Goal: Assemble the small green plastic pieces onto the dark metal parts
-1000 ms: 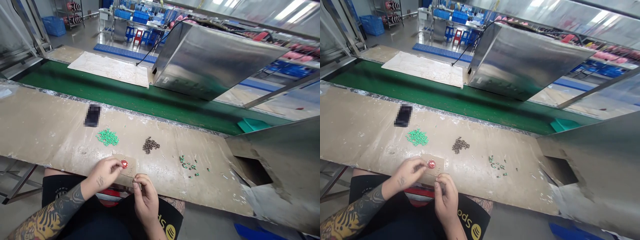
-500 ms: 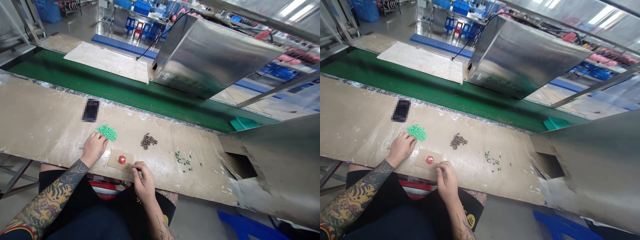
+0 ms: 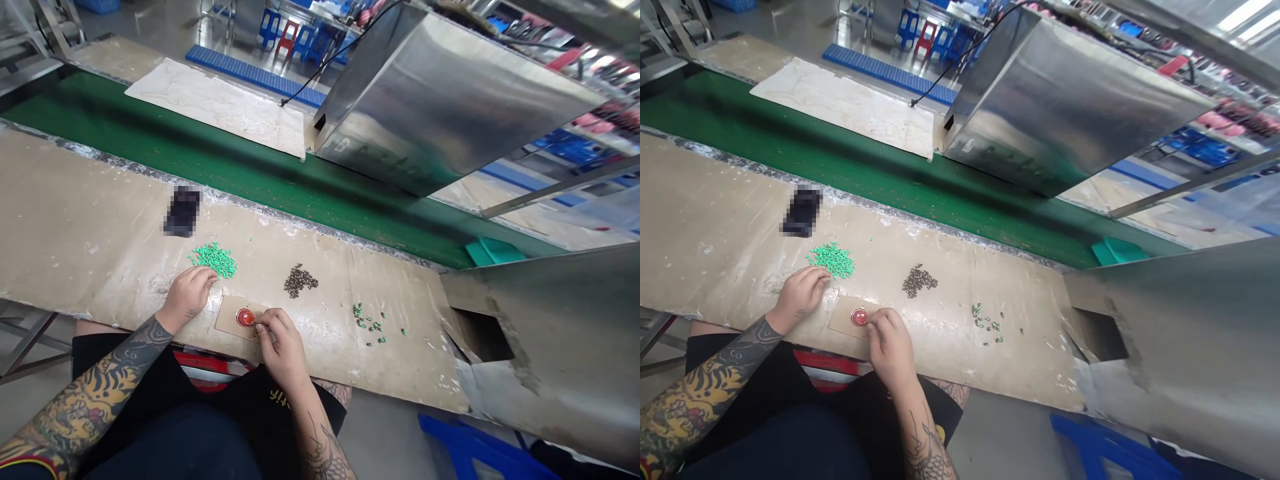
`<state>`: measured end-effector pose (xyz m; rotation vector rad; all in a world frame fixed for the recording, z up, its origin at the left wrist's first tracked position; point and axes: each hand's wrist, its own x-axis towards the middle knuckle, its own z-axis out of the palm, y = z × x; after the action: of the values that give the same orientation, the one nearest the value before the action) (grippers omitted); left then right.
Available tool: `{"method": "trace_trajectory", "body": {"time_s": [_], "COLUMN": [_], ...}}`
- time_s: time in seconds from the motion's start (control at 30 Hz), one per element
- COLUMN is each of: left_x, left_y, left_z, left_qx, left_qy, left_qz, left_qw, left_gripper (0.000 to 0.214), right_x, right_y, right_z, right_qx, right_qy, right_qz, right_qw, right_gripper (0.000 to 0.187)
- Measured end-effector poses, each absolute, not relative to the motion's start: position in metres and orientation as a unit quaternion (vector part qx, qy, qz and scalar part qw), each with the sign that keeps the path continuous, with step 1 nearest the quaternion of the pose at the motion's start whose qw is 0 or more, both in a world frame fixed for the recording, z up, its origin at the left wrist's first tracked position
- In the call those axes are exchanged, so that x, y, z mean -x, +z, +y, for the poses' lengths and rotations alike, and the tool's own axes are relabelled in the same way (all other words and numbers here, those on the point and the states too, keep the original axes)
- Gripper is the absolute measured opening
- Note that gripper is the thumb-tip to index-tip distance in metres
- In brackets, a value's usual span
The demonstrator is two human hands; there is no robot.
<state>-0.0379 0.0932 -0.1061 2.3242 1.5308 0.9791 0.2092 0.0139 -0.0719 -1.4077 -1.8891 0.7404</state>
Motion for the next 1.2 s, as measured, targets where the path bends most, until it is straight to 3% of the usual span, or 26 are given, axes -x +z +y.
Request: {"method": "trace_trajectory", "body": {"time_s": [0.33, 1.03, 1.2], "left_x": [0.041, 0.041, 0.041], "left_y": [-0.103, -0.096, -0.097], "left_z": [0.095, 0.097, 0.096], "left_qx": [-0.742, -0.713, -0.661], "left_qy": [0.400, 0.419, 0.450], "left_qz": [0.519, 0.514, 0.534], "left_qw": [0.141, 0.229, 0.275], "left_gripper": [0.020, 0.019, 0.016], "right_x": [-0.209, -0.217, -0.221], "right_y": [-0.072, -0.069, -0.079], "right_z": [0.015, 0.015, 0.012], "right_qx": [0.556, 0.586, 0.609], "right_qy": [0.242, 0.219, 0.215], "right_qz": [-0.753, -0.738, -0.740], "right_qw": [0.257, 0.253, 0.191], "right_gripper": [0.019, 0.019, 0.019]}}
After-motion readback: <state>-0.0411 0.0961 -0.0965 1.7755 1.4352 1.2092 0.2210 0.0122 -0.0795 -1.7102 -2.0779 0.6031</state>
